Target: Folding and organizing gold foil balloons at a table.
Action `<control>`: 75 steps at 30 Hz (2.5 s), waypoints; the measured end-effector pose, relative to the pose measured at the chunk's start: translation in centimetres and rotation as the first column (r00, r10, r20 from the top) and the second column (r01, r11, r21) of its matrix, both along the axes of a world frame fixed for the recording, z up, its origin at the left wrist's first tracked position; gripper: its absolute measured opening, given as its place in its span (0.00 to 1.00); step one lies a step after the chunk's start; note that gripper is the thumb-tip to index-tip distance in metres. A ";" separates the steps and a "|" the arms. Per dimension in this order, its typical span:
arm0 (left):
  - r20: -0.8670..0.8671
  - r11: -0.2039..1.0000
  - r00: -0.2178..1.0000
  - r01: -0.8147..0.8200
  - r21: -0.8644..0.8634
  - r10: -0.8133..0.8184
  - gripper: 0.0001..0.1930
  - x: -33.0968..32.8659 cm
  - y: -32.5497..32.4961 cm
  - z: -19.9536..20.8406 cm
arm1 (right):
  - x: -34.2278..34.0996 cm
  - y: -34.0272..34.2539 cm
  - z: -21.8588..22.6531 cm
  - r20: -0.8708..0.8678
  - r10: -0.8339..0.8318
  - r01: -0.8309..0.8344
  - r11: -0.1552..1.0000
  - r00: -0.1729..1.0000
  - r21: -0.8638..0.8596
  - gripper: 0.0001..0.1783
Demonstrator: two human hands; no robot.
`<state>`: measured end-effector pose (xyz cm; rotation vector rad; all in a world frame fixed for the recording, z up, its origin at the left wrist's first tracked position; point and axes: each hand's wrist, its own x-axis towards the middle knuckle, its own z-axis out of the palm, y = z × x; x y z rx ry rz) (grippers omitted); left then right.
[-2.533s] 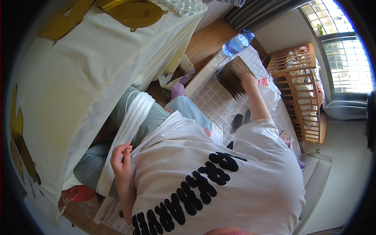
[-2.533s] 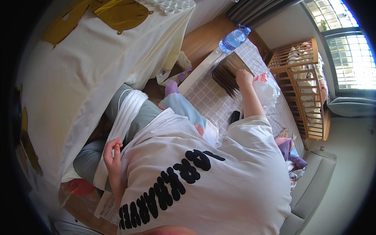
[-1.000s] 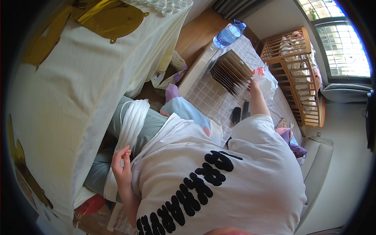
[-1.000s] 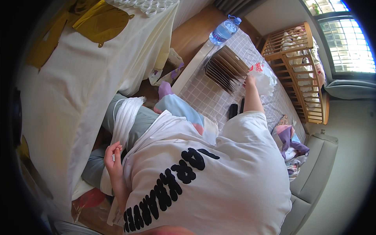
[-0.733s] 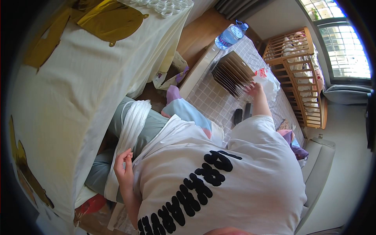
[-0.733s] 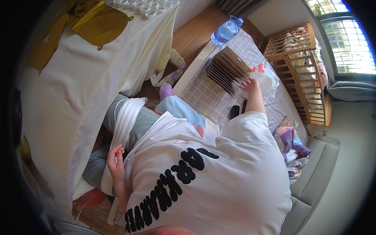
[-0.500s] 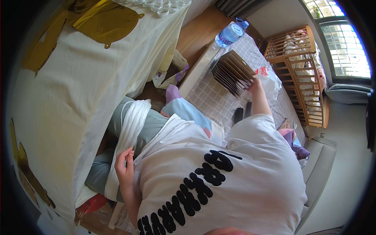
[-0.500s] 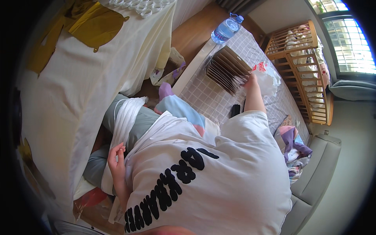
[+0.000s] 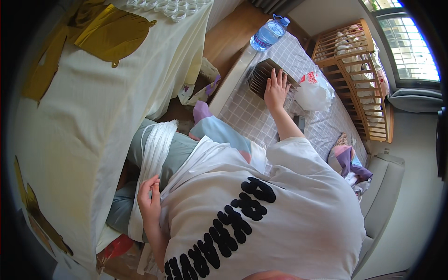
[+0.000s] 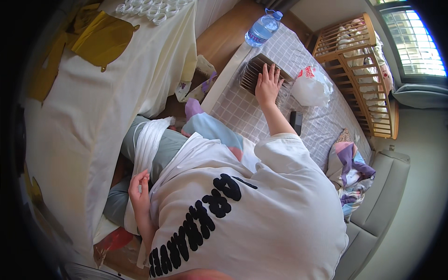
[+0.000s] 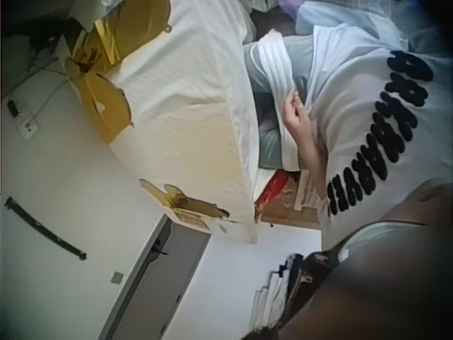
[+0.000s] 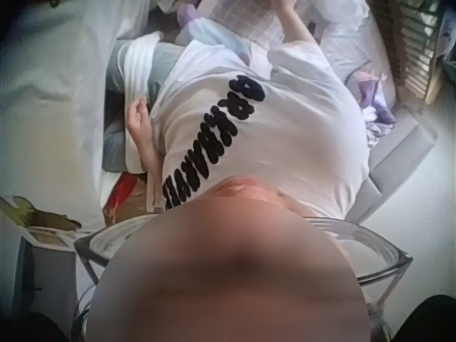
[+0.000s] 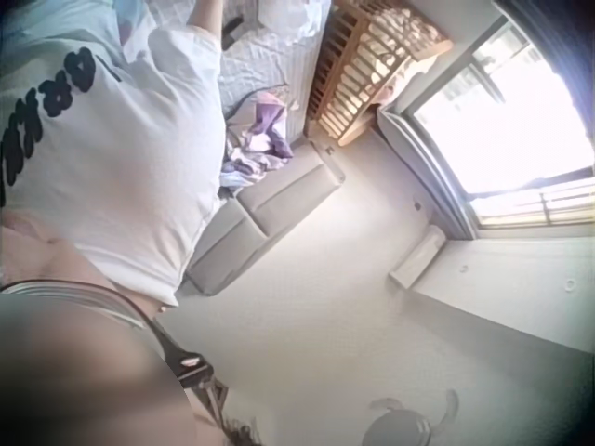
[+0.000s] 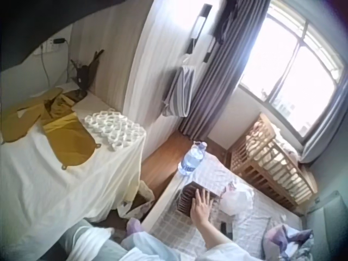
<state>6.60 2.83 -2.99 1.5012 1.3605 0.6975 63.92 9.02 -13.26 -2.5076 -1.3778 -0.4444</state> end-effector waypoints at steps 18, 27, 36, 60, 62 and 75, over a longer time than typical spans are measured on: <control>-0.040 1.000 0.999 0.019 0.008 -0.019 0.11 -0.3 0.0 -0.2 | 11.3 5.9 2.4 -0.278 -0.013 -0.030 0.988 0.961 -0.149 0.28; -0.049 1.000 0.999 0.013 0.010 -0.013 0.11 -0.2 -0.4 0.0 | 13.5 6.5 0.7 -0.393 0.083 -0.138 0.984 0.916 -0.113 0.27; -0.057 1.000 0.998 0.020 -0.001 -0.020 0.11 0.1 -0.5 -0.3 | 7.2 2.9 3.4 -0.197 0.034 -0.018 0.996 0.980 0.084 0.27; 0.084 0.804 0.976 -0.213 0.555 0.200 0.17 -0.8 -3.2 1.5 | -41.6 1.0 13.6 -0.345 0.931 -0.993 -0.120 -0.119 0.021 0.33; -0.115 0.558 0.913 -0.137 0.818 0.391 0.17 -2.3 -4.7 2.4 | -44.3 0.0 13.0 -0.360 0.913 -0.979 -0.206 -0.193 0.004 0.31; -0.274 0.710 0.938 0.044 0.703 0.214 0.20 -0.8 -6.4 3.8 | -48.3 -2.4 10.6 -0.297 0.877 -0.896 -0.426 -0.377 -0.121 0.31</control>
